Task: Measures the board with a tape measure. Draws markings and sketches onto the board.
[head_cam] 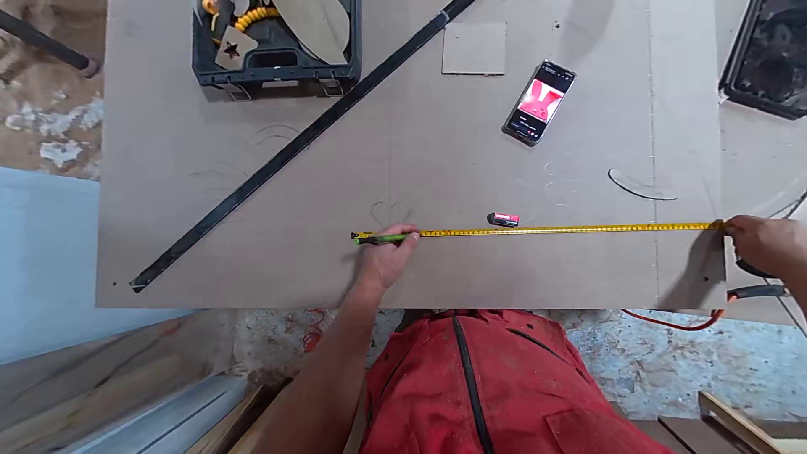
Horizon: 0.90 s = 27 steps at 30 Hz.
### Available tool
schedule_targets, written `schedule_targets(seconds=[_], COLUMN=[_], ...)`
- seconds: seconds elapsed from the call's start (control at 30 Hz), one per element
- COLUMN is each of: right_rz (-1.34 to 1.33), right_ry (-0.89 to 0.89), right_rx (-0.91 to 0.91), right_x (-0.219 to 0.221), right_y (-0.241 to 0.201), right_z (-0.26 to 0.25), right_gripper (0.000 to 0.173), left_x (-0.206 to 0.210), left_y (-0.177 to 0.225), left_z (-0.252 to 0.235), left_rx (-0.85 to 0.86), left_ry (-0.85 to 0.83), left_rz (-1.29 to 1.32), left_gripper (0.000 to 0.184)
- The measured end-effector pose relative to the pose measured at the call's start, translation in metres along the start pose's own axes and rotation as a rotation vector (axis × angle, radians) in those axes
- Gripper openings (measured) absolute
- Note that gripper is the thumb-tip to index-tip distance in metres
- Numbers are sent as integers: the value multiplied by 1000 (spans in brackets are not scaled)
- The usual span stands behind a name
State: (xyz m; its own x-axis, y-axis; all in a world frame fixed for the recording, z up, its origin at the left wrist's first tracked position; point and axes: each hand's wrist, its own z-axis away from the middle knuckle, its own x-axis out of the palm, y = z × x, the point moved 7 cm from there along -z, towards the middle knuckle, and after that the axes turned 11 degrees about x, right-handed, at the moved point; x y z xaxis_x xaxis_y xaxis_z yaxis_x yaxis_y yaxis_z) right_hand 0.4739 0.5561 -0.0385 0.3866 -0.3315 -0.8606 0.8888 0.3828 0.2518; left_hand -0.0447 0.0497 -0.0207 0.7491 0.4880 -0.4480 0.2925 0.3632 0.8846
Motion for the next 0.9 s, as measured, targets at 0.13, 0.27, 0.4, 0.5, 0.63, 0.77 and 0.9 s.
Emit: schedule_targets(seconds=[0.13,0.27,0.4,0.5,0.63,0.77,0.9], right_rz=[0,17,34,32,24,24,23], right_ry=[-13,-6,-9,-14,-4,-5,0], right_rx=[-4,-18,-14,-11,-5,0,5], right_x=[-17,-22,-20,-17,-14,-15,-16], right_y=[-16,-21,-20,-18,-16,-17,-18], right_z=[17,22,19,15,14,15,16], right_gripper=[21,19,20,20,20,20,20], left_x=[18,7,6,5,5,5,5], left_y=[1,-6,-10,-12,-13,-13,-13], left_z=[-7,-13,-17,-19,-19,-19,-19], left_rx=[24,-48,-53,-72,-80,-71,-100], left_ry=[-42,-23,-24,-16,-8,7,-7], left_rz=[-65,-117,-107,-98,-101,-59,-57], left_gripper=[17,9,7,8,7,5,5])
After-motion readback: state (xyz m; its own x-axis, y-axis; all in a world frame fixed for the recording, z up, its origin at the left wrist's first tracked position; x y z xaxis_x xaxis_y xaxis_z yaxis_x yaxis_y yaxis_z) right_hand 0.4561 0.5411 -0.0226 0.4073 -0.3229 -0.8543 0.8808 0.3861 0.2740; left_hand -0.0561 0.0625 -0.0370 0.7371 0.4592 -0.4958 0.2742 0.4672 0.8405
